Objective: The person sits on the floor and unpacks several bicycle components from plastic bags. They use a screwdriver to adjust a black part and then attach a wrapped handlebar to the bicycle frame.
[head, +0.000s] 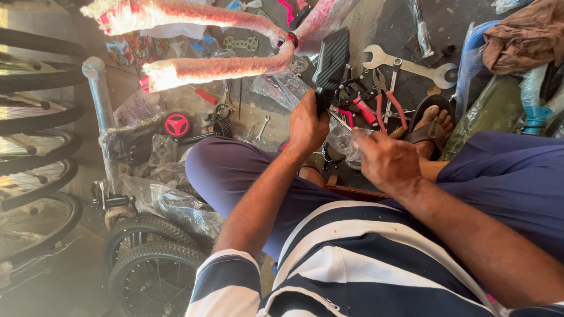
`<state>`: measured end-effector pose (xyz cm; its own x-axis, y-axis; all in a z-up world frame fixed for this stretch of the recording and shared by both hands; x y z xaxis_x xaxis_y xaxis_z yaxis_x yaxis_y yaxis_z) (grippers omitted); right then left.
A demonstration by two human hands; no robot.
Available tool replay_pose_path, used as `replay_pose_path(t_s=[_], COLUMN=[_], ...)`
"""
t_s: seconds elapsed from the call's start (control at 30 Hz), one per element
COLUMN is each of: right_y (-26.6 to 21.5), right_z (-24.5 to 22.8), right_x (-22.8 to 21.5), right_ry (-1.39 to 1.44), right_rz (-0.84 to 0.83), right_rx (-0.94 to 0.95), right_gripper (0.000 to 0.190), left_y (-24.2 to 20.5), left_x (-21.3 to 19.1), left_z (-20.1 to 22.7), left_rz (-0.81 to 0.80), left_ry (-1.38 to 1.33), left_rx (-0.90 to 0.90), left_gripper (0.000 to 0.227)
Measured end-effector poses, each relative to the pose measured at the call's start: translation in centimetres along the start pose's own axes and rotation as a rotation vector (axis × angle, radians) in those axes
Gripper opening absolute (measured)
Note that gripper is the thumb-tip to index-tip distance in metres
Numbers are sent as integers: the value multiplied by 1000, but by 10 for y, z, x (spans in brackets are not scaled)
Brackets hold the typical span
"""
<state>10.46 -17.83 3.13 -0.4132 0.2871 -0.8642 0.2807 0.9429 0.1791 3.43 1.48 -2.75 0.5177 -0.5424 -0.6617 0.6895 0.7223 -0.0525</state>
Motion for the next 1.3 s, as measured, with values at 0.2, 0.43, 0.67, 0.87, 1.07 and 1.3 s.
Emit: replay_pose_path(t_s=[0.2, 0.43, 0.67, 0.87, 1.07, 1.3], right_y=[-6, 5, -6, -2, 7, 14], right_z=[37, 42, 70, 81, 90, 91], right_x=[41, 14, 26, 22, 25, 11], right_ry=[1318, 307, 2, -19, 205, 199], right_rz=[56, -23, -146, -104, 33, 102], right_rx=[806, 105, 269, 336, 438, 509], right_gripper=[25, 30, 28, 25, 38, 30], left_y=[1, 10, 37, 31, -22, -61], left_x=[7, 8, 12, 23, 130, 154], left_z=[-9, -43, -159, -190, -94, -76], left_rz=[-70, -5, -517, -354, -428, -592], left_ry=[42, 155, 911, 959, 547, 743], left_rx=[-19, 3, -193, -110, 235, 191], left_gripper=[27, 50, 21, 15, 35, 15])
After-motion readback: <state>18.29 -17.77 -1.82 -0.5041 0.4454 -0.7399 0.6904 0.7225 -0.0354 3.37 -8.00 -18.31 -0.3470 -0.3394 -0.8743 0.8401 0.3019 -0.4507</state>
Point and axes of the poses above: each hand's wrist, its own y-axis towards the middle knuckle, its own x-axis out of the palm, z = x × y, the point moved 4 cm from there along y, towards the middle knuckle, and after that the axes turned 12 degrees about -x, right-handed, at the moved point
